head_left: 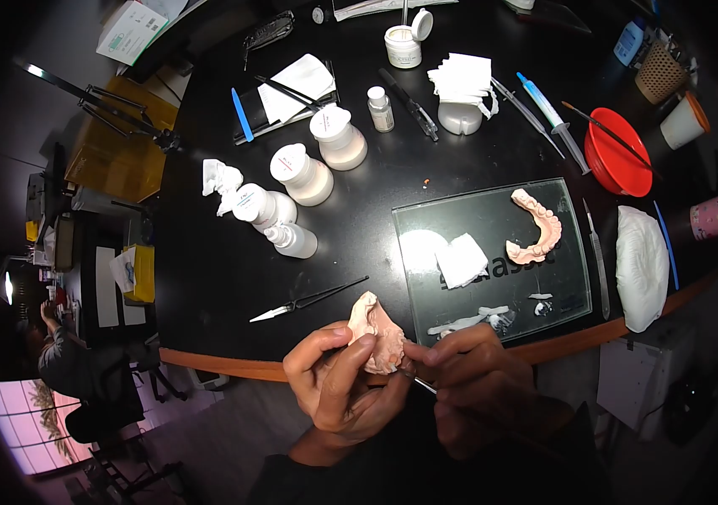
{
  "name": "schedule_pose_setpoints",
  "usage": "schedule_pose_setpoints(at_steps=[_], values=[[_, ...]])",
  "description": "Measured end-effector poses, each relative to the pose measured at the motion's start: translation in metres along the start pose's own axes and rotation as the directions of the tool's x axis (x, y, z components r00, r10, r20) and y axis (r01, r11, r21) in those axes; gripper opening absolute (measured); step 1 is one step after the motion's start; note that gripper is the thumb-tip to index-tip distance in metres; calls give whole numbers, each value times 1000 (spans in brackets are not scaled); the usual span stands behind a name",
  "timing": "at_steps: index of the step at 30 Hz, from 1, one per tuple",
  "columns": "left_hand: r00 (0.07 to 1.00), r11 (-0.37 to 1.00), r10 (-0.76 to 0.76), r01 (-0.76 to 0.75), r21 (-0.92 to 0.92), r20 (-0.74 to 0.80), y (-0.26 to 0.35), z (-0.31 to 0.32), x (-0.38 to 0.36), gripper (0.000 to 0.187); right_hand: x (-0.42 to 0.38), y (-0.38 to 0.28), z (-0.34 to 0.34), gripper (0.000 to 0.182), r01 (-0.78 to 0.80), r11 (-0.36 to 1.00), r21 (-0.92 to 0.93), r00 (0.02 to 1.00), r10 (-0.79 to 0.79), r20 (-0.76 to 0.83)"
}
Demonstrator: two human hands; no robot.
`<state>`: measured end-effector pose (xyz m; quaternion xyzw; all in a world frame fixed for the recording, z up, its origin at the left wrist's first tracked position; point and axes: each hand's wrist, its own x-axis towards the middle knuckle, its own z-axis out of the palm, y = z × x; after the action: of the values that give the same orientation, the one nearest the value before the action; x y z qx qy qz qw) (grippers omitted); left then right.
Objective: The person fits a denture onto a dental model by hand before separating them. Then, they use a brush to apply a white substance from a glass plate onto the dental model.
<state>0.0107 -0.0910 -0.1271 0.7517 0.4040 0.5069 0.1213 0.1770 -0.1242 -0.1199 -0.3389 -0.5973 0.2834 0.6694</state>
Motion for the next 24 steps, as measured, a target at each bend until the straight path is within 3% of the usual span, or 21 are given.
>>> schedule_pose_setpoints(at_steps=[6, 9, 14, 24], values=[[1000, 1000, -2, 2, -7, -8, -2, 1, -2, 68, -2, 1, 2, 10, -5, 1000, 16, 1000, 6, -28], [1000, 1000, -6, 6, -4, -3, -1, 1, -2, 68, 3, 1, 2, 21, 24, 999, -31, 1000, -24, 9], [999, 999, -24, 24, -28, -21, 4, 2, 3, 57, 4, 0, 0, 20, 19, 999, -38, 999, -17, 34], [1000, 998, -19, 20, -66, 16, 4, 0, 4, 62, 0, 2, -1, 13, 3, 1000, 7, 1000, -4, 7]])
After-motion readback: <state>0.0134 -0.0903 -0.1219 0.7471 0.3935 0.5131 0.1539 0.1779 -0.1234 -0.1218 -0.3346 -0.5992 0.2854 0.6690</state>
